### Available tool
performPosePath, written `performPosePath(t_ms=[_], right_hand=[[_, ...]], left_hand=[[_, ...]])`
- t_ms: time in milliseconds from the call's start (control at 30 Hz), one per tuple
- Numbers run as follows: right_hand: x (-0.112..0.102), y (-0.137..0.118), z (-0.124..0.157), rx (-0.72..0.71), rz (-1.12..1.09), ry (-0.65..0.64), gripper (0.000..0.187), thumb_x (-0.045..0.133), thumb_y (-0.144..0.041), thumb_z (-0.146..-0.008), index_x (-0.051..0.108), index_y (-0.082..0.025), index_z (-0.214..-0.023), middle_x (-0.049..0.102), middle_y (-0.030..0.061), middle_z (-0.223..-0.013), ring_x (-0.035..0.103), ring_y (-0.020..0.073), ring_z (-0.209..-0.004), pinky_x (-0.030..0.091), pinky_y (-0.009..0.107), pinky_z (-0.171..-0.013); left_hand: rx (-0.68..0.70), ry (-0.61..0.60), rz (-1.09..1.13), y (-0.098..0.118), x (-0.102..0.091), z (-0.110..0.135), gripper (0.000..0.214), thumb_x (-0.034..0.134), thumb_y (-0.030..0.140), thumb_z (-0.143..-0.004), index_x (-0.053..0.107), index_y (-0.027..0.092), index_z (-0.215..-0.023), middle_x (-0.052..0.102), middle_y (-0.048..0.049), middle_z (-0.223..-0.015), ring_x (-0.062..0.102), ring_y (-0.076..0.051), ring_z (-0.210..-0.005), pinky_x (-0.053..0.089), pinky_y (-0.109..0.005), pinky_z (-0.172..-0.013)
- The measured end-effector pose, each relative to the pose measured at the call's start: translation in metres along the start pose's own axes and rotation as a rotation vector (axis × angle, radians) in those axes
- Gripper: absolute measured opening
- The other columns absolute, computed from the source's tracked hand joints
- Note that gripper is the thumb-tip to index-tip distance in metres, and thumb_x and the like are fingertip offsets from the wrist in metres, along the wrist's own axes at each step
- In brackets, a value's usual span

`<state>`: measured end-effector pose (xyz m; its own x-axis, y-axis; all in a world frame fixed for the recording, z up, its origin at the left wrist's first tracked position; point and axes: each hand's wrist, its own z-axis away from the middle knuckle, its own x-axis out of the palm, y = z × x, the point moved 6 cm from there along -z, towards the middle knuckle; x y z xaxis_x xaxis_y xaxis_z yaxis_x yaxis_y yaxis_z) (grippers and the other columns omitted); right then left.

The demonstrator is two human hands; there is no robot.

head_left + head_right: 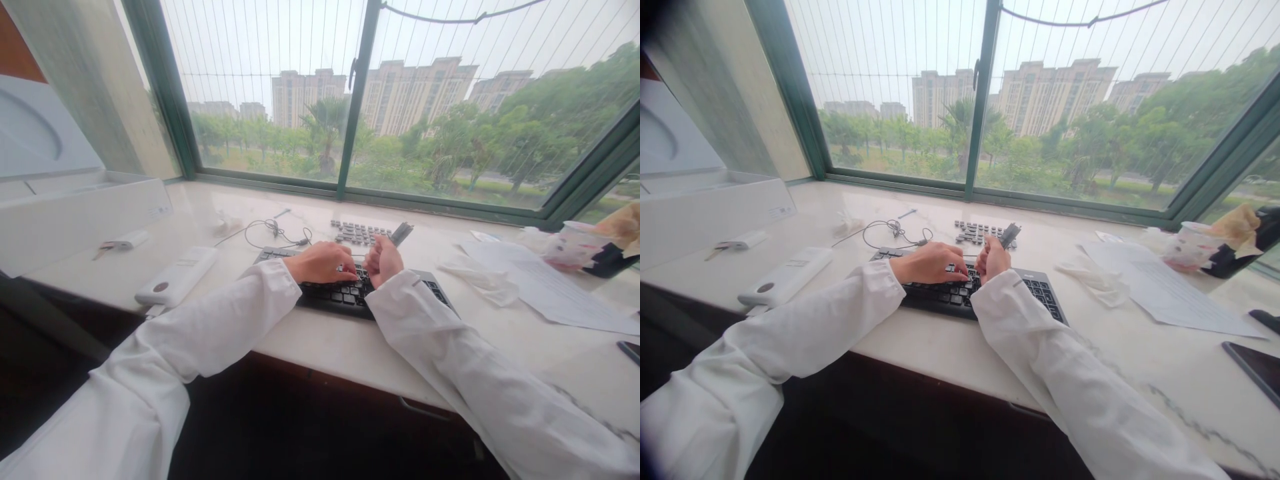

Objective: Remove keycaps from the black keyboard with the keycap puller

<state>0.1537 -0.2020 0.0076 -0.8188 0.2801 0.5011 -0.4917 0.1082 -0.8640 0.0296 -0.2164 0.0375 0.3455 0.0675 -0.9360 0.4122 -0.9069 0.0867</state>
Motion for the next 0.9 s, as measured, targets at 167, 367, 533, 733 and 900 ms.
performPosePath(t_ms=[167,367,533,733,900], right_hand=[[0.001,0.000,0.003,-0.017,0.032,0.011,0.046,0.059,-0.031,-0.077,0.018,-0.024,-0.056,0.016,-0.0110,-0.034,0.012,0.0048,-0.029,0.012,0.022,-0.027],[0.013,0.003,0.013,-0.152,0.109,-0.014,0.046,0.064,-0.033,-0.073,0.024,-0.024,-0.053,0.021,-0.0102,-0.034,0.016,0.0044,-0.030,0.014,0.022,-0.027],[0.009,0.003,0.007,-0.160,0.122,0.010,0.044,0.064,-0.034,-0.073,0.026,-0.024,-0.052,0.022,-0.0102,-0.033,0.017,0.0045,-0.029,0.015,0.022,-0.026],[0.005,0.002,-0.001,-0.076,0.081,0.014,0.044,0.061,-0.032,-0.075,0.024,-0.024,-0.052,0.018,-0.0112,-0.033,0.015,0.0041,-0.028,0.013,0.020,-0.026],[0.006,0.002,-0.001,-0.041,0.088,-0.016,0.045,0.062,-0.032,-0.074,0.023,-0.024,-0.052,0.017,-0.0115,-0.033,0.014,0.0037,-0.028,0.012,0.019,-0.026]], left_hand=[[0.025,0.003,0.023,0.000,0.000,0.000,0.024,0.058,0.042,-0.087,0.074,0.024,-0.089,0.068,-0.0012,-0.086,0.060,-0.013,-0.072,0.036,-0.023,-0.059],[0.045,-0.001,0.009,0.000,0.002,0.000,0.025,0.058,0.040,-0.087,0.072,0.020,-0.085,0.068,-0.0033,-0.089,0.062,-0.014,-0.076,0.037,-0.023,-0.061],[0.040,0.009,0.007,-0.001,0.002,0.000,0.024,0.058,0.041,-0.087,0.073,0.022,-0.086,0.068,-0.0018,-0.087,0.061,-0.013,-0.073,0.037,-0.023,-0.059],[0.009,-0.005,-0.008,-0.001,0.001,-0.001,0.025,0.059,0.044,-0.086,0.074,0.024,-0.090,0.066,-0.0017,-0.085,0.061,-0.013,-0.072,0.037,-0.024,-0.059],[0.002,-0.002,0.006,-0.001,0.001,-0.001,0.024,0.060,0.043,-0.086,0.074,0.023,-0.089,0.066,-0.0016,-0.084,0.061,-0.012,-0.070,0.037,-0.023,-0.059]])
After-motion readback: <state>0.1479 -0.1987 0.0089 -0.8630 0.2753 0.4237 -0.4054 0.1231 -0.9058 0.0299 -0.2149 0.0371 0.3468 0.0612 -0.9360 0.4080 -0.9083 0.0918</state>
